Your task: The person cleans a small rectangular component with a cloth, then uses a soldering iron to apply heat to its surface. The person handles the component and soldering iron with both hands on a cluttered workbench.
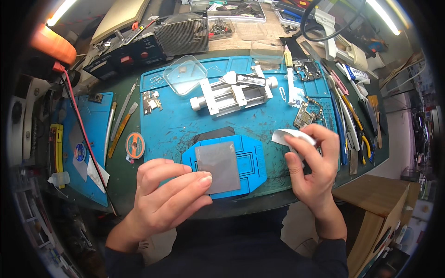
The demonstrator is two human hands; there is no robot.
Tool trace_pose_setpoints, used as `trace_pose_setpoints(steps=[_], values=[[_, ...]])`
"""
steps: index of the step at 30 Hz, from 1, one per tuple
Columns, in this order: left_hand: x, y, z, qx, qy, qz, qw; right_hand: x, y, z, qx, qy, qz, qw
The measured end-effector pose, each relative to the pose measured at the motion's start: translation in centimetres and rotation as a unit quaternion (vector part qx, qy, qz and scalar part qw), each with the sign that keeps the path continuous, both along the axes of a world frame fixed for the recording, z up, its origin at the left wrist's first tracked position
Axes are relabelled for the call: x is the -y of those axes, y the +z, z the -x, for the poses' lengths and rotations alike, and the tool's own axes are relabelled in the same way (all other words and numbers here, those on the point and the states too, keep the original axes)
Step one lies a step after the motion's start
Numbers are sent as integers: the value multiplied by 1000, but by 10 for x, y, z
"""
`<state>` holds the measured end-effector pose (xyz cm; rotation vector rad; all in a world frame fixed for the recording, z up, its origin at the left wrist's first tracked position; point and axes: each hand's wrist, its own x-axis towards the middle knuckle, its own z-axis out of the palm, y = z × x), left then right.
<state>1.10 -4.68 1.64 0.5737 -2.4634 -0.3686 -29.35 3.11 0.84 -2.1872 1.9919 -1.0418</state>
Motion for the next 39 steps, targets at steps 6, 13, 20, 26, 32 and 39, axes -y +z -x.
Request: trace_pose_setpoints(steps=[6,13,20,26,32,39], values=[[1,14,-1,55,-24,14,998,-5,-1,2,-53,-20,70,996],[11,27,4,114,-42,26,992,-9,2,2,-92,7,123,988],[13,30,5,136,-52,51,988,-8,0,-4,-77,62,123,987],[13,30,7,143,-61,106,982,-8,-2,-2,-72,57,121,988],[16,24,6,111,-68,114,985,-8,-2,-1,-81,60,122,987],[16,22,7,84,-58,106,989,-8,-2,-2,-63,60,124,988]])
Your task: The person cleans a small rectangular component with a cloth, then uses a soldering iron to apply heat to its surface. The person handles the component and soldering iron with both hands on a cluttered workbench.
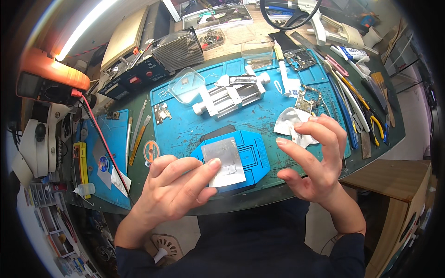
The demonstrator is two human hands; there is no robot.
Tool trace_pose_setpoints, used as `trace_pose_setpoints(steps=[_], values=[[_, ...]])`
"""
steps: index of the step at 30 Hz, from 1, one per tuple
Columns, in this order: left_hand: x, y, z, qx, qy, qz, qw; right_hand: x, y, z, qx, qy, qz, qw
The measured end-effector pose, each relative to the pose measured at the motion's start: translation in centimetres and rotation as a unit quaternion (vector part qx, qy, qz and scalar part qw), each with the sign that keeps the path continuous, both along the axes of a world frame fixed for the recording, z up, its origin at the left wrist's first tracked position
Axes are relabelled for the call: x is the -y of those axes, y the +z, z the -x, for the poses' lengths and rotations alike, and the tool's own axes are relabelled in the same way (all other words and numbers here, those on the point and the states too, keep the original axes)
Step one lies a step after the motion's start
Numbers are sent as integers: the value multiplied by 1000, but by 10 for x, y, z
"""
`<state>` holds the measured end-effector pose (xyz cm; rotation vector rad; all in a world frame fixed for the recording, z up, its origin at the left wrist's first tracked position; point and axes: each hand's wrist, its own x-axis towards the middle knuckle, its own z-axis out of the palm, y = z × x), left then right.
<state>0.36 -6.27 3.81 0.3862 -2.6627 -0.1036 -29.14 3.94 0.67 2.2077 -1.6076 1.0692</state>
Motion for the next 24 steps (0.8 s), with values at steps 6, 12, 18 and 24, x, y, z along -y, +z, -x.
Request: trace_pose_setpoints(steps=[6,12,18,24], values=[[5,1,2,-17,0,-16,1000,0,0,0,-1,2,1,1000],[8,3,2,-20,2,-27,999,1,0,-1,-1,5,5,1000],[10,0,0,-38,6,-21,999,1,1,0,1,6,4,1000],[11,2,4,-77,40,-25,996,1,0,0,2,6,2,1000]])
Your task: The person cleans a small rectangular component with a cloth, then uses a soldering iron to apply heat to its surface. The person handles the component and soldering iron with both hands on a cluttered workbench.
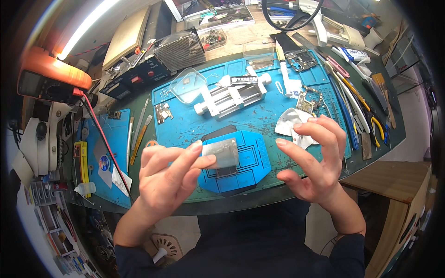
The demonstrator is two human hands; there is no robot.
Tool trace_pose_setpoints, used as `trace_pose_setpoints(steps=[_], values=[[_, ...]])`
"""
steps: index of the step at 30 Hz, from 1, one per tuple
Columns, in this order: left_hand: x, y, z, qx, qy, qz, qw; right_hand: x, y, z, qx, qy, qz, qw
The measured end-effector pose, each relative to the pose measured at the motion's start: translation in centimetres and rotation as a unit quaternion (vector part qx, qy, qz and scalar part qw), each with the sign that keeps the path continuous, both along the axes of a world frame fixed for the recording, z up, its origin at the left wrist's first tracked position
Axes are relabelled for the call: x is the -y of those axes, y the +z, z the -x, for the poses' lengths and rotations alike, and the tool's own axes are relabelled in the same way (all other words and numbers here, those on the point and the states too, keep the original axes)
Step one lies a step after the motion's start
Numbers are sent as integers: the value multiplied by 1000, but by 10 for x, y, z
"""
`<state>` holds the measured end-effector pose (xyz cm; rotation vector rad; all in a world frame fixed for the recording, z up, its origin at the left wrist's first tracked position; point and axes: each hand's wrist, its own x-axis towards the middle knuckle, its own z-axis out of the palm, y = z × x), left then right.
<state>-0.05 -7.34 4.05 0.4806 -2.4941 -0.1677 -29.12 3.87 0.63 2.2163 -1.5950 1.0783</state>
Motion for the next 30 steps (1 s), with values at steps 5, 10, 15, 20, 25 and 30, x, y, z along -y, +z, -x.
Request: trace_pose_setpoints(steps=[5,10,15,20,25,30], values=[[10,7,8,-36,56,74,995,0,0,0,-5,1,-1,1000],[21,0,6,-62,156,53,984,1,-2,2,-15,-1,-2,1000],[29,3,-8,-121,258,-139,949,1,-1,1,4,-14,-15,1000],[45,0,-33,-179,289,-177,923,2,-2,3,8,-34,-30,999],[51,-8,-48,-179,267,-251,913,5,-1,1,48,-61,-43,996],[46,-6,-48,-164,263,-292,905,3,-2,2,76,-82,-47,993]])
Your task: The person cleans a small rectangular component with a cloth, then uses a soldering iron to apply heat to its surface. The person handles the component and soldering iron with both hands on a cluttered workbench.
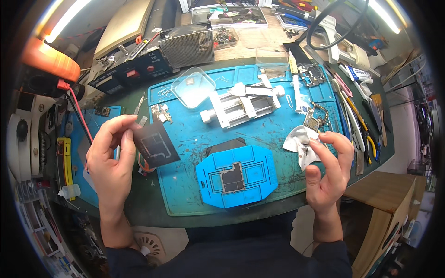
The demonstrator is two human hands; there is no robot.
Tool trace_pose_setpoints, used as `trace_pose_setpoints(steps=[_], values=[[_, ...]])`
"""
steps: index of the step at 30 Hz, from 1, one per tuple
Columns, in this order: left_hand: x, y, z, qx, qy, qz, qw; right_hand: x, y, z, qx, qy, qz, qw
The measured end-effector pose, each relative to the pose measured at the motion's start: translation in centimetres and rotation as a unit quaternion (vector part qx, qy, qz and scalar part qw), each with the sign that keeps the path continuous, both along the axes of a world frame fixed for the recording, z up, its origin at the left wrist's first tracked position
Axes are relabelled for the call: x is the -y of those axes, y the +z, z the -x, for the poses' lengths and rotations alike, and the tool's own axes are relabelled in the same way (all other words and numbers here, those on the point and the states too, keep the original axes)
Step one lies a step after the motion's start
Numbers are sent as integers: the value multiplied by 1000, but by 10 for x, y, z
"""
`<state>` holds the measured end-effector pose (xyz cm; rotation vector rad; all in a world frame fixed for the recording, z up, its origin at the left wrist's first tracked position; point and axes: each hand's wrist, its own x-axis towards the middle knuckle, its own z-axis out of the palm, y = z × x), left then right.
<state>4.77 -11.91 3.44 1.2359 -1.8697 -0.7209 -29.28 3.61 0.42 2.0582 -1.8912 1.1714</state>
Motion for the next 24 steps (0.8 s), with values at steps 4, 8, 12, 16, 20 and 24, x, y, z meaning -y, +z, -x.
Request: trace_pose_setpoints(steps=[4,8,12,16,20,24], values=[[-2,3,1,33,-18,2,999,0,-5,-1,24,-27,15,999],[-4,12,0,74,-34,-15,997,1,-6,-2,48,-43,25,998],[-1,7,-1,70,-40,-10,997,1,-9,-1,54,-47,31,997],[-2,5,-4,24,-40,-38,998,0,-6,1,44,-48,31,997],[-5,6,3,-49,-35,-81,995,-1,-5,1,51,-53,28,997],[-5,9,0,-84,-56,-116,988,-1,-7,2,51,-55,32,997]])
